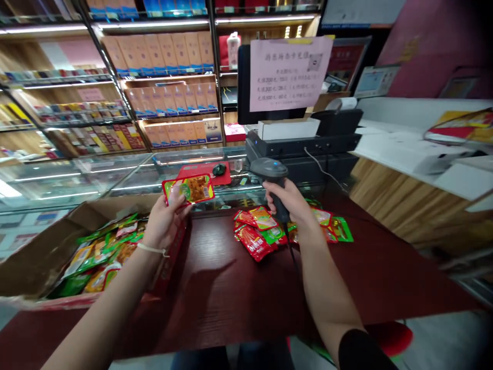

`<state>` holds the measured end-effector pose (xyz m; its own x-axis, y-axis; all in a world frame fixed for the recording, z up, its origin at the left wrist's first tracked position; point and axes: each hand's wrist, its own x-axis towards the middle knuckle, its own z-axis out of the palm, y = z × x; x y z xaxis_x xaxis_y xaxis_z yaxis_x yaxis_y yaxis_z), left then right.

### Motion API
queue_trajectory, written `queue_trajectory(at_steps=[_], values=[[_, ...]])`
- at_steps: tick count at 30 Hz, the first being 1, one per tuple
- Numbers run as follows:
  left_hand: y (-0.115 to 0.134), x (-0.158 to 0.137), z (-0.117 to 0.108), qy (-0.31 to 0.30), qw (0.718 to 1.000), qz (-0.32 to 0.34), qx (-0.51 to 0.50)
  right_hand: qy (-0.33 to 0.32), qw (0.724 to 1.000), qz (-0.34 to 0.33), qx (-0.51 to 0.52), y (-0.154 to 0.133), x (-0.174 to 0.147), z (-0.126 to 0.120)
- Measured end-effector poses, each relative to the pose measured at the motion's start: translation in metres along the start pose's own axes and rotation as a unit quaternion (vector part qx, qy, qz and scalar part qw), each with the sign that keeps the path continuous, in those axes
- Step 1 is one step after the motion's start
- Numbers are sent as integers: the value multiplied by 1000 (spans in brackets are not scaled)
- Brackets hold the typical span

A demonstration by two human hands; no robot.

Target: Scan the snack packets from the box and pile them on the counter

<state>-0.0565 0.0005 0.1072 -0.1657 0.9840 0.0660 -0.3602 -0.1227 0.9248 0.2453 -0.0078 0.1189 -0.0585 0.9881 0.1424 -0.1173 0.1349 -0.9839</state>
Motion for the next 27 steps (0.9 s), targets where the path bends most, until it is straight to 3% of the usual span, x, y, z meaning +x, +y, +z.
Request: queue_trajectory(at_steps=[5,9,11,13,16,18,20,27], values=[[-53,-4,48,-26,991,57,121,57,998,-19,9,-12,-7,-50],[-108,-3,85,-66,929,129,341,96,995,-35,19,-17,-14,-68],[-135,-6,102,-126,899,140,396,106,993,-44,20,-18,-16,-73],[-159,-12,115,-225,868,148,416,113,992,-53,17,-19,-18,-77],[-186,-20,128,-373,797,175,442,119,991,-66,14,-20,-20,-82],[-197,-21,132,-420,760,196,456,128,989,-71,11,-21,-21,-86],[-204,-17,135,-432,749,211,455,139,988,-73,5,-21,-22,-89],[-221,-1,151,-433,756,204,447,140,986,-88,6,-27,-24,-85]])
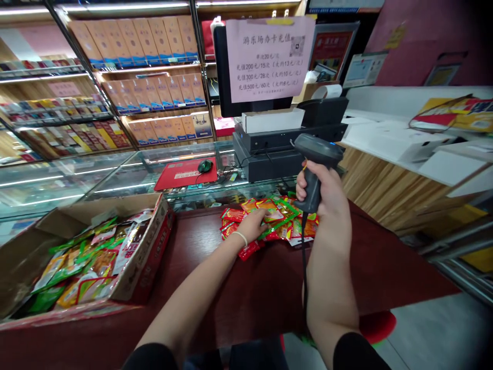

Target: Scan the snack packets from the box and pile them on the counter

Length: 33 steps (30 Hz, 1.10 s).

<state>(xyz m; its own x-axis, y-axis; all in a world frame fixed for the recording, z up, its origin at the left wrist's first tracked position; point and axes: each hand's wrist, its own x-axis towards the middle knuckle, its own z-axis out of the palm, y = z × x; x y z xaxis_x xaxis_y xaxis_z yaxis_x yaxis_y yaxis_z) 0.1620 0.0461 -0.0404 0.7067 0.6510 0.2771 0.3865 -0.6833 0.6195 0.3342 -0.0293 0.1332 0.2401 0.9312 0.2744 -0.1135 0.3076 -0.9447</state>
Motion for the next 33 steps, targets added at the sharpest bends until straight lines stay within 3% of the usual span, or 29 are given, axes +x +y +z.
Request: queue_trajectory(at_steps=[7,12,15,22,29,33], values=[[9,-10,4,-19,999,37,8,-5,1000,-1,5,-4,-4,6],[16,-21,-16,-43,998,55,5,-21,999,-5,47,0,-2,8],[20,-31,-46,-7,999,36,24,-36,997,6,61,-1,-2,12],[28,-84,-147,177,982,-71,0,-87,992,53,76,-1,-6,40],[23,-171,-229,297,944,-145,5,-157,981,91,72,13,-18,102],[11,-228,-265,325,925,-197,14,-233,962,125,65,29,-30,142]])
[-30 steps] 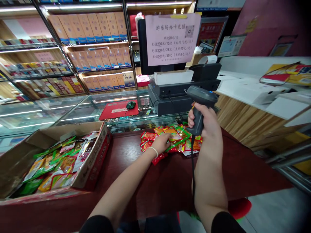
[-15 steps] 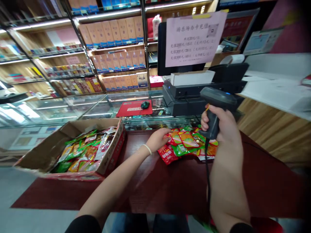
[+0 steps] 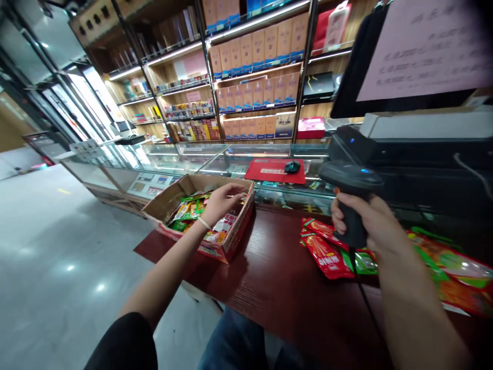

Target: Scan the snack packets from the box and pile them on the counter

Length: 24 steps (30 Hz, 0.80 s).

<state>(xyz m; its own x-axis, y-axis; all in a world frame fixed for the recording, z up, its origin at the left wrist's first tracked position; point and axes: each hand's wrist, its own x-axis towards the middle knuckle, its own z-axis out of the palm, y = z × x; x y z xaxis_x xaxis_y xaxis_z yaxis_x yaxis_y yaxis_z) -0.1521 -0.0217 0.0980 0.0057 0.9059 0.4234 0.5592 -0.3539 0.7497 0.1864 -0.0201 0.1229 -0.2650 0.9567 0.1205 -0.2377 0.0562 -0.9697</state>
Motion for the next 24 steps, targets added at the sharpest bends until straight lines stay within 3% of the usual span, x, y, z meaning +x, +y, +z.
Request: queue_trajectory(at_steps=[4,8,13,19,24], values=[[-42,-10,-43,24,998,-53,28,-56,998,41,-7,28,8,35],[-82,-14,-58,8,991,-121,55,-88,993,71,-27,55,11,63],[-99,-17,-53,-34,976,-162,145,-118,986,102,-57,76,10,77],[-99,-14,-41,-175,947,-158,218,-126,983,113,-74,85,12,75],[-97,-8,-25,-220,909,-159,317,-143,981,103,-81,84,11,76]])
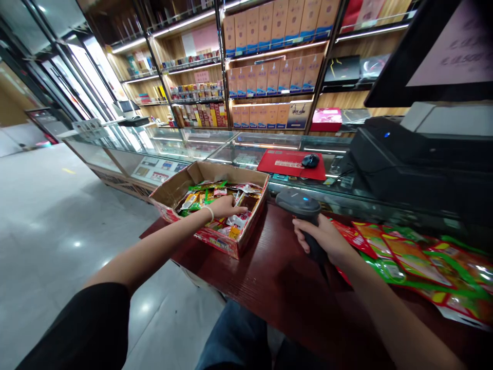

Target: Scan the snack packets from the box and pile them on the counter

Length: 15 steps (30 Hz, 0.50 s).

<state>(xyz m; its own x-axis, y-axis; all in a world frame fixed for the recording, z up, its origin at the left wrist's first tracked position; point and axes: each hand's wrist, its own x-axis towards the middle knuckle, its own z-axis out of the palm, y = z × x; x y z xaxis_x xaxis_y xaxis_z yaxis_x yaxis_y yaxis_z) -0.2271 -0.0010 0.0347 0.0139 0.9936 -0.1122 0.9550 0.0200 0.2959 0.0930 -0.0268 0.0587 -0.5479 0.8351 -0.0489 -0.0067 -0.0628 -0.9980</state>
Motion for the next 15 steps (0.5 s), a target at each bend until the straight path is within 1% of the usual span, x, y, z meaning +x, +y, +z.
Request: queue_trajectory(at_steps=[2,4,7,10,12,15], values=[[3,2,2,-13,999,12,30,-2,1000,2,4,0,-1,1],[2,4,3,-15,999,30,22,0,1000,6,9,0,-1,1],[-2,3,3,-24,996,63,-65,10,1000,16,16,2,-1,1],[-6,-3,1,-24,983,91,-155,22,999,22,20,3,-2,-1],[-7,-9,0,-1,977,94,-192,21,999,17,16,3,-3,-4],[-8,-17,-4,74,967,74,-234,25,1000,7,15,1,-7,-9]])
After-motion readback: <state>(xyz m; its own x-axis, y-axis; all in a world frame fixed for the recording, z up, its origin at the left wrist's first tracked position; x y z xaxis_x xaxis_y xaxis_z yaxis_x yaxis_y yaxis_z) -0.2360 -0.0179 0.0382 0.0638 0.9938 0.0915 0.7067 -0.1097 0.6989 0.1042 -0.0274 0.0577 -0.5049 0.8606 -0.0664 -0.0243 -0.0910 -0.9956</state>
